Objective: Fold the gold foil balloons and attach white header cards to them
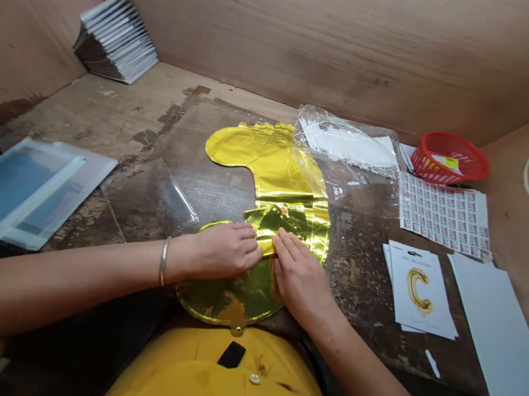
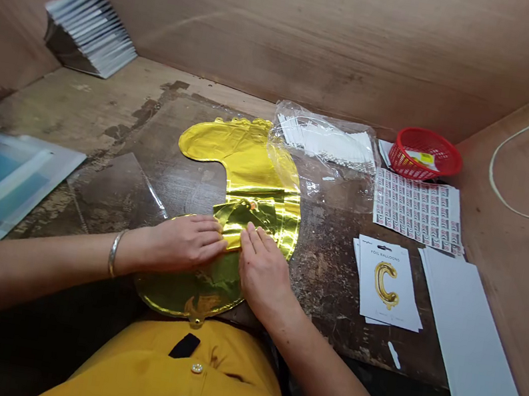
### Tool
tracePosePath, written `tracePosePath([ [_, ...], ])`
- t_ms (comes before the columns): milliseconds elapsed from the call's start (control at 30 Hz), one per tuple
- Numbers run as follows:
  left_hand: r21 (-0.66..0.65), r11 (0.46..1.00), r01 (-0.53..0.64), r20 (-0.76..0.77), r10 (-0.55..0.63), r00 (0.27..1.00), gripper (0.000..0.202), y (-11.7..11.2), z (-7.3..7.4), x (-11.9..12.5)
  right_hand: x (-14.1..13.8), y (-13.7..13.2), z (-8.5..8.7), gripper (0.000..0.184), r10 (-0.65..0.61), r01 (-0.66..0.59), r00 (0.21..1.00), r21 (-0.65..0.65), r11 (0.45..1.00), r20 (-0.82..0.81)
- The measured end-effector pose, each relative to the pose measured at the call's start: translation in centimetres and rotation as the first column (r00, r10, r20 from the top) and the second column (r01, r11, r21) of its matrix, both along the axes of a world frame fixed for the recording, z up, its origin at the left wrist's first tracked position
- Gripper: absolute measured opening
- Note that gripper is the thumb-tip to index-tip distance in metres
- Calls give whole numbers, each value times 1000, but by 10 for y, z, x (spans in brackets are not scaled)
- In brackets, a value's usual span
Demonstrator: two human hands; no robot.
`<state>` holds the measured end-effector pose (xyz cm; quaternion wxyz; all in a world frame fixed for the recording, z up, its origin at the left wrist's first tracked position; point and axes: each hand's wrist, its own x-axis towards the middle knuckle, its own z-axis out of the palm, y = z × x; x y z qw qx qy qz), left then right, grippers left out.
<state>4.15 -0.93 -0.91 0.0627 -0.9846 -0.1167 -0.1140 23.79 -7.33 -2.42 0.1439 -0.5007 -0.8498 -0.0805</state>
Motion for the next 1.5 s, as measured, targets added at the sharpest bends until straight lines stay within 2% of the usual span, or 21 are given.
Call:
tracePosePath([
  [100, -69, 996, -55, 110, 62, 992, 21, -30, 10, 12, 3, -14, 8, 27, 37, -34, 998, 48, 998, -45],
  [200, -314, 950, 4, 233, 72, 970, 25, -52, 15, 20, 14, -22, 11, 27, 141, -143, 987, -25, 989, -77],
  [300, -419, 908, 26, 252, 89, 964, 23, -45, 3, 12, 31, -20, 10, 26, 208, -223, 964, -77, 972, -168],
  [367, -397, 918, -23, 209, 115, 971, 26, -32, -10, 0, 41, -19, 10, 32, 195, -216, 960, -89, 972, -201],
  [467, -401, 916, -9, 184, 90, 979, 37, -17, -25, -16, 44, -26, 10, 44, 135, -164, 972, -141, 976, -191],
  [567, -495, 868, 32, 228, 94, 969, 36, -14, -24, -27, 37, -37, 7, 43, 58, -108, 963, -181, 978, -262],
  [667, -620, 784, 17, 265, 190, 945, 38, -15, -15, -33, 33, -41, 2, 39, -39, -39, 925, -197, 980, -378],
  [700, -636, 771, 5, 270, 217, 938, 39, -15, -13, -34, 33, -41, 0, 39, -60, -25, 914, -205, 978, -400],
  [767, -606, 795, -3, 277, 215, 937, 41, -17, -11, -32, 33, -41, -1, 39, -82, -17, 903, -227, 974, -421],
  [900, -458, 888, 34, 270, 102, 957, 29, -20, -17, -17, 33, -41, 1, 38, -104, -18, 900, -275, 961, -424],
  [1067, -407, 913, -22, 252, 135, 958, 16, -24, -21, -9, 35, -44, 2, 37, -149, -5, 857, -298, 954, -493],
  [1200, -426, 900, -97, 253, 221, 942, 17, -29, -21, -13, 36, -43, 1, 22, -191, 32, 810, -283, 959, -555],
  [1300, -445, 871, -209, 218, 332, 918, 13, -32, -18, -12, 30, -41, 1, 16, -270, 124, 785, -285, 951, -557],
  [1400, -445, 816, -370, 144, 473, 869, 17, -32, -12, -6, 22, -38, 2, 21, -354, 248, 790, -266, 931, -501],
  [1500, -437, 773, -460, 83, 544, 835, 20, -29, -5, 1, 17, -35, 2, 26, -411, 325, 804, -261, 909, -430],
])
